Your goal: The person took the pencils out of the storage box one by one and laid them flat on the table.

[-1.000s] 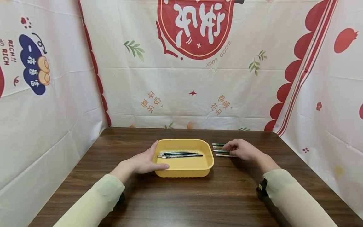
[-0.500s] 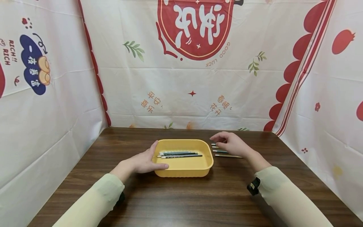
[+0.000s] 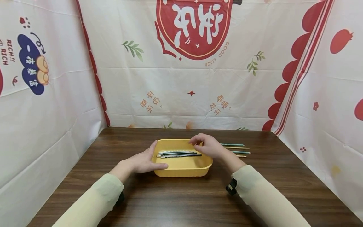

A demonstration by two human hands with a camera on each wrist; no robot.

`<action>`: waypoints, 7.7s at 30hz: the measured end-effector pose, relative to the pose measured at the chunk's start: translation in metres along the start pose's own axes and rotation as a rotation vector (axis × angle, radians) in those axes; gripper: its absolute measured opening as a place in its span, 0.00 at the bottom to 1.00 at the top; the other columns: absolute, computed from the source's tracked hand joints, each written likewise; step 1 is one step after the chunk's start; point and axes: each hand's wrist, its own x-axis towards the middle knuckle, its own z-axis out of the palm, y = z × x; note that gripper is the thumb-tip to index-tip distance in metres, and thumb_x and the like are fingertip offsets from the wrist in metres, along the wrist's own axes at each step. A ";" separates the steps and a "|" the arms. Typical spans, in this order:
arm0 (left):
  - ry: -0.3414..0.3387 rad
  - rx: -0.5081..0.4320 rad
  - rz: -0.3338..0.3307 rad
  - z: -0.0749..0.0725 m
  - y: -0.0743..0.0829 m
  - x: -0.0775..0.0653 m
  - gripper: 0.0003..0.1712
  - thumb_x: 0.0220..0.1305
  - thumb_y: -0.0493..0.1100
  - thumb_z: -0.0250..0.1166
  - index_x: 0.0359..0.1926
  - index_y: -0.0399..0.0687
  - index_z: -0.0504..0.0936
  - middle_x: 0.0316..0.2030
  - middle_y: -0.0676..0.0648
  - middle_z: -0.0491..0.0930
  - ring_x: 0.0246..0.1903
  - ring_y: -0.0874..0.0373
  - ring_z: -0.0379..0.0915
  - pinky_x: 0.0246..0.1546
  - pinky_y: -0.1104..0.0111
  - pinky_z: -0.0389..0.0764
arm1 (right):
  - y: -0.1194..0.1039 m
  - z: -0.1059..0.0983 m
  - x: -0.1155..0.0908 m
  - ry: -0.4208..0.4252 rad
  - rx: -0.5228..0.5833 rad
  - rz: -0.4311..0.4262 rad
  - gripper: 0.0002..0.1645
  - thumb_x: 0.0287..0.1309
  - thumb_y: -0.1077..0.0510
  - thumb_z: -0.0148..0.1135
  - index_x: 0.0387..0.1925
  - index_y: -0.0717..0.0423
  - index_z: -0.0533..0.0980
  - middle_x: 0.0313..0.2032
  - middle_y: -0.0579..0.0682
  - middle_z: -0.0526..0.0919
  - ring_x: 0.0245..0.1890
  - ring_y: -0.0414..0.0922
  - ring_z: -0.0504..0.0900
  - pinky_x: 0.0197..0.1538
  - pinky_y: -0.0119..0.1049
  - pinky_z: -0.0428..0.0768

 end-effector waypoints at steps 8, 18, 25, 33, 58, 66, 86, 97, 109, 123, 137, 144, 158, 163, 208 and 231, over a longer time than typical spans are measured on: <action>0.007 -0.003 -0.001 -0.001 0.001 0.000 0.79 0.62 0.83 0.67 0.90 0.51 0.30 0.86 0.30 0.52 0.85 0.37 0.55 0.82 0.42 0.62 | -0.013 0.022 0.021 -0.079 0.044 -0.035 0.15 0.73 0.63 0.65 0.57 0.56 0.88 0.49 0.54 0.90 0.45 0.41 0.84 0.50 0.37 0.84; 0.005 -0.013 0.000 -0.001 -0.001 0.001 0.80 0.61 0.83 0.68 0.90 0.50 0.31 0.86 0.31 0.52 0.84 0.37 0.56 0.82 0.41 0.63 | -0.014 0.045 0.035 -0.100 0.131 -0.004 0.15 0.71 0.63 0.66 0.56 0.58 0.88 0.49 0.54 0.92 0.45 0.40 0.84 0.51 0.36 0.83; 0.006 -0.010 0.003 -0.002 0.000 0.000 0.80 0.61 0.84 0.68 0.90 0.51 0.30 0.87 0.32 0.51 0.85 0.37 0.55 0.82 0.41 0.62 | -0.011 0.051 0.036 -0.107 0.148 0.023 0.15 0.70 0.64 0.67 0.54 0.55 0.89 0.47 0.50 0.92 0.43 0.38 0.83 0.51 0.35 0.82; 0.005 -0.018 0.005 -0.004 -0.002 -0.001 0.79 0.62 0.83 0.67 0.90 0.52 0.29 0.87 0.30 0.51 0.85 0.36 0.54 0.82 0.40 0.62 | -0.013 0.056 0.038 -0.190 0.093 0.022 0.15 0.70 0.67 0.68 0.52 0.51 0.91 0.46 0.48 0.91 0.43 0.38 0.81 0.52 0.35 0.81; 0.007 -0.014 0.014 0.000 -0.002 0.000 0.79 0.63 0.83 0.67 0.90 0.50 0.30 0.86 0.29 0.53 0.84 0.36 0.56 0.81 0.41 0.63 | -0.014 0.058 0.033 -0.244 -0.063 0.017 0.16 0.68 0.67 0.70 0.51 0.50 0.92 0.43 0.47 0.87 0.40 0.36 0.78 0.49 0.31 0.79; 0.002 -0.029 0.012 -0.001 -0.001 -0.002 0.79 0.63 0.82 0.67 0.90 0.51 0.29 0.86 0.29 0.52 0.84 0.35 0.55 0.81 0.41 0.62 | -0.011 0.058 0.033 -0.277 -0.101 -0.051 0.18 0.69 0.66 0.70 0.54 0.47 0.92 0.44 0.46 0.86 0.41 0.39 0.78 0.48 0.29 0.76; 0.003 -0.031 0.020 0.000 -0.001 -0.001 0.79 0.63 0.82 0.68 0.90 0.49 0.29 0.86 0.29 0.51 0.84 0.36 0.55 0.82 0.41 0.62 | -0.011 0.057 0.034 -0.294 -0.068 -0.076 0.19 0.68 0.69 0.66 0.50 0.48 0.93 0.32 0.42 0.81 0.33 0.35 0.73 0.41 0.28 0.73; 0.001 -0.032 0.032 0.000 -0.002 -0.001 0.79 0.64 0.82 0.67 0.90 0.49 0.28 0.86 0.29 0.51 0.84 0.36 0.55 0.81 0.41 0.63 | -0.012 0.058 0.032 -0.285 -0.035 -0.026 0.19 0.66 0.68 0.67 0.50 0.46 0.93 0.38 0.44 0.84 0.36 0.36 0.76 0.44 0.30 0.77; -0.001 -0.033 0.034 0.000 -0.001 -0.001 0.79 0.64 0.81 0.68 0.90 0.49 0.28 0.86 0.29 0.50 0.84 0.35 0.55 0.81 0.41 0.63 | -0.012 0.058 0.033 -0.293 0.001 0.010 0.17 0.71 0.66 0.69 0.51 0.44 0.92 0.42 0.43 0.89 0.40 0.35 0.79 0.47 0.30 0.79; 0.002 -0.035 0.022 -0.003 -0.001 -0.001 0.80 0.63 0.82 0.68 0.90 0.49 0.28 0.86 0.29 0.51 0.84 0.35 0.56 0.81 0.40 0.63 | -0.019 0.054 0.034 -0.226 0.071 0.000 0.18 0.72 0.66 0.67 0.53 0.44 0.92 0.48 0.45 0.91 0.44 0.37 0.81 0.50 0.33 0.80; -0.005 -0.039 0.021 -0.002 0.000 0.000 0.80 0.62 0.83 0.68 0.90 0.50 0.28 0.87 0.30 0.50 0.84 0.35 0.55 0.81 0.40 0.62 | -0.028 0.018 0.024 -0.152 0.053 -0.025 0.17 0.74 0.61 0.67 0.54 0.39 0.91 0.50 0.41 0.91 0.45 0.39 0.84 0.47 0.37 0.83; -0.007 -0.042 0.012 -0.001 0.001 -0.001 0.80 0.61 0.83 0.68 0.90 0.51 0.28 0.87 0.30 0.50 0.85 0.34 0.54 0.81 0.39 0.62 | -0.020 0.003 0.009 -0.132 0.054 -0.034 0.17 0.73 0.62 0.69 0.54 0.39 0.91 0.48 0.41 0.91 0.44 0.40 0.84 0.46 0.35 0.83; -0.007 -0.026 0.018 -0.002 -0.001 0.000 0.80 0.62 0.82 0.68 0.90 0.51 0.28 0.87 0.29 0.50 0.85 0.35 0.53 0.82 0.41 0.61 | 0.017 -0.040 -0.027 -0.065 0.019 0.045 0.17 0.72 0.61 0.69 0.54 0.39 0.91 0.48 0.43 0.91 0.40 0.44 0.81 0.42 0.35 0.81; -0.011 -0.027 0.018 -0.001 -0.001 0.001 0.80 0.62 0.82 0.68 0.90 0.51 0.28 0.87 0.30 0.49 0.85 0.35 0.53 0.82 0.41 0.61 | 0.030 -0.055 -0.041 -0.038 0.022 0.060 0.17 0.70 0.63 0.71 0.55 0.43 0.91 0.50 0.49 0.92 0.40 0.43 0.83 0.42 0.34 0.82; -0.009 -0.017 -0.005 0.000 -0.001 0.001 0.80 0.62 0.84 0.67 0.90 0.53 0.28 0.86 0.29 0.50 0.86 0.35 0.52 0.82 0.40 0.61 | 0.111 -0.075 -0.100 -0.192 -0.087 0.215 0.14 0.69 0.65 0.70 0.50 0.48 0.91 0.49 0.48 0.92 0.42 0.38 0.79 0.45 0.34 0.79; 0.005 -0.019 -0.007 0.001 -0.001 0.001 0.79 0.61 0.83 0.68 0.90 0.54 0.29 0.86 0.29 0.52 0.85 0.35 0.55 0.82 0.40 0.62 | 0.103 -0.067 -0.090 -0.206 -0.150 0.210 0.16 0.67 0.68 0.69 0.47 0.46 0.92 0.41 0.45 0.88 0.40 0.40 0.79 0.44 0.35 0.79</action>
